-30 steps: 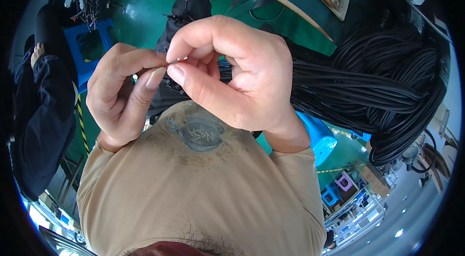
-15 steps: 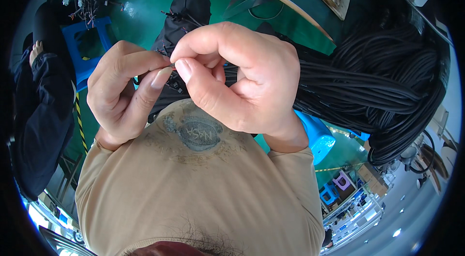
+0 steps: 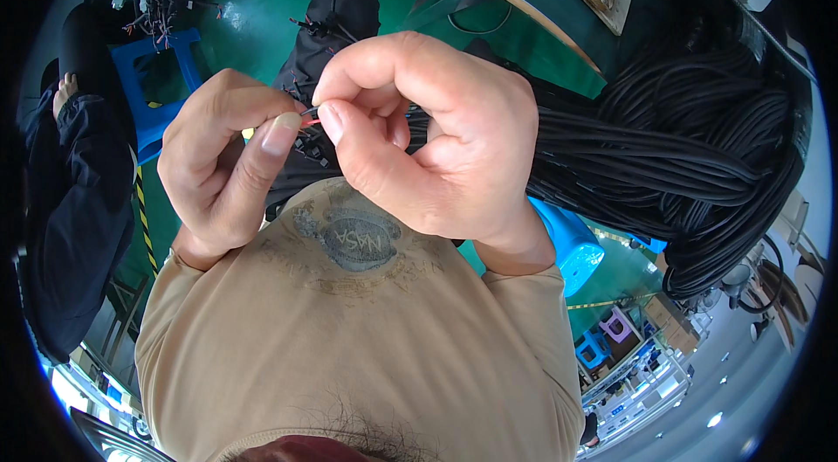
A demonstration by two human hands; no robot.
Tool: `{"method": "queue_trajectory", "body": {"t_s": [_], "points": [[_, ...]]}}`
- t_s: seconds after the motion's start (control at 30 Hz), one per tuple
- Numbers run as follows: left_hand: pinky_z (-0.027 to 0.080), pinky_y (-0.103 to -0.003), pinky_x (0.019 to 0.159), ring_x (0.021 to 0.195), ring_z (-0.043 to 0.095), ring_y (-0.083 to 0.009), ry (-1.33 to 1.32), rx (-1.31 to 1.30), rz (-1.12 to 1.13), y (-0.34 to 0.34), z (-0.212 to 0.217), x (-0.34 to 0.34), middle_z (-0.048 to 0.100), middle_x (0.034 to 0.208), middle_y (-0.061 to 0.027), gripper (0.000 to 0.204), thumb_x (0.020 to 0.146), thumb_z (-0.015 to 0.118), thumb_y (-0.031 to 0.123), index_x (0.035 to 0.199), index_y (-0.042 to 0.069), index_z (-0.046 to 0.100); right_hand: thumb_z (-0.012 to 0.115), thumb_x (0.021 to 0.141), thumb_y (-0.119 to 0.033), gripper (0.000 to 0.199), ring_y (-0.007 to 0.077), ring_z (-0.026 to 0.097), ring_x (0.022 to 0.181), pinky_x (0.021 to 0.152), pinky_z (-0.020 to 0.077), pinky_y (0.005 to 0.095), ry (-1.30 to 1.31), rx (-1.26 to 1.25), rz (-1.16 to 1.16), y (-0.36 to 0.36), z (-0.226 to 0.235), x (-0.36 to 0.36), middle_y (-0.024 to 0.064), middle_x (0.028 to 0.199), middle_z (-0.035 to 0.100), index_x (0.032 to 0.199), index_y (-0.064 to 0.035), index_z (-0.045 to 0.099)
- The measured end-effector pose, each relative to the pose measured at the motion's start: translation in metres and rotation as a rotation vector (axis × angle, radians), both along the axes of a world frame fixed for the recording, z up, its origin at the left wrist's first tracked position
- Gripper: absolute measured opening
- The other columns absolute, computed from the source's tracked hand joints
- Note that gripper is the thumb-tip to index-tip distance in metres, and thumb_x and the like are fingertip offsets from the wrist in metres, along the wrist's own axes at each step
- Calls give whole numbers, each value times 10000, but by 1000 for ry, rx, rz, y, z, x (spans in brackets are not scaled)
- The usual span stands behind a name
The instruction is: The person crimps terminals onto wire ends using a crimping machine, then trims and strips the wires of cable bundles using scissors and by hand.
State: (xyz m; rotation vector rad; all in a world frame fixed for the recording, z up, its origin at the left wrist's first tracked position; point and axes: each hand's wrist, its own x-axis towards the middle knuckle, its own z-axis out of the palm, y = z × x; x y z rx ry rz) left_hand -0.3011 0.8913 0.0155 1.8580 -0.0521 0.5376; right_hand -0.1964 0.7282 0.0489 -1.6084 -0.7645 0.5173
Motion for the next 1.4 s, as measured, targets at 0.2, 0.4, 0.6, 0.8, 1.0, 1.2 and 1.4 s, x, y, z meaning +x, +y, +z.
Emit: {"method": "queue_trajectory", "body": {"t_s": [0.2, 0.4, 0.6, 0.8, 1.0, 1.2, 1.4], "points": [[441, -280, 538, 609, 577, -190, -38, -26, -10, 7, -2, 2, 639, 743, -109, 55, 830, 688, -16, 879, -34, 669, 647, 800, 76, 106, 40, 539, 618, 546, 410, 185, -90, 37, -9, 7, -9, 0, 21, 736, 616, 889, 20, 651], [457, -298, 586, 625, 583, -210, 27, -145, -59, 8, -3, 1, 653, 769, -124, 54, 844, 676, 7, 885, -29, 671, 653, 827, 42, 60, -5, 511, 596, 509, 381, 167, 102, 85, -32, 9, -7, 1, -34, 698, 603, 863, -5, 649], [444, -243, 576, 597, 556, -132, 402, -791, -121, 5, -5, -4, 634, 803, -105, 293, 991, 551, 193, 1037, -81, 647, 624, 884, 6, 39, 29, 528, 647, 560, 412, 181, 307, 150, -26, 11, -16, 15, 9, 772, 605, 914, 32, 622], [526, -270, 591, 661, 638, -167, 491, -821, -195, 22, -20, -11, 641, 806, -112, 268, 999, 536, 163, 1077, -76, 627, 628, 898, -35, 88, 52, 538, 620, 547, 408, 192, 435, 203, -52, 15, -32, 22, 37, 766, 624, 962, 25, 636], [540, -309, 713, 779, 651, -209, 260, -1065, -60, 50, -47, -16, 637, 885, -107, 231, 1002, 522, 134, 1116, -56, 590, 650, 901, -66, 173, 43, 536, 648, 574, 411, 183, 353, 64, -165, 10, -47, 19, 25, 797, 644, 1061, -2, 639], [517, -399, 961, 1039, 644, -284, -110, -1281, 339, 102, -61, -45, 669, 1026, -118, 220, 1013, 510, 136, 1124, -28, 605, 695, 845, -68, 188, 136, 606, 617, 571, 476, 279, -35, -327, -44, -14, -87, 14, 70, 734, 641, 1019, -39, 631], [508, -404, 1005, 1091, 636, -266, -232, -1370, 303, 138, -76, -59, 679, 1075, -120, 221, 1020, 506, 158, 1094, -17, 619, 686, 822, -53, 206, 212, 631, 684, 663, 516, 322, -382, -491, -59, -26, -117, 5, 118, 870, 666, 1024, -38, 645]]}}
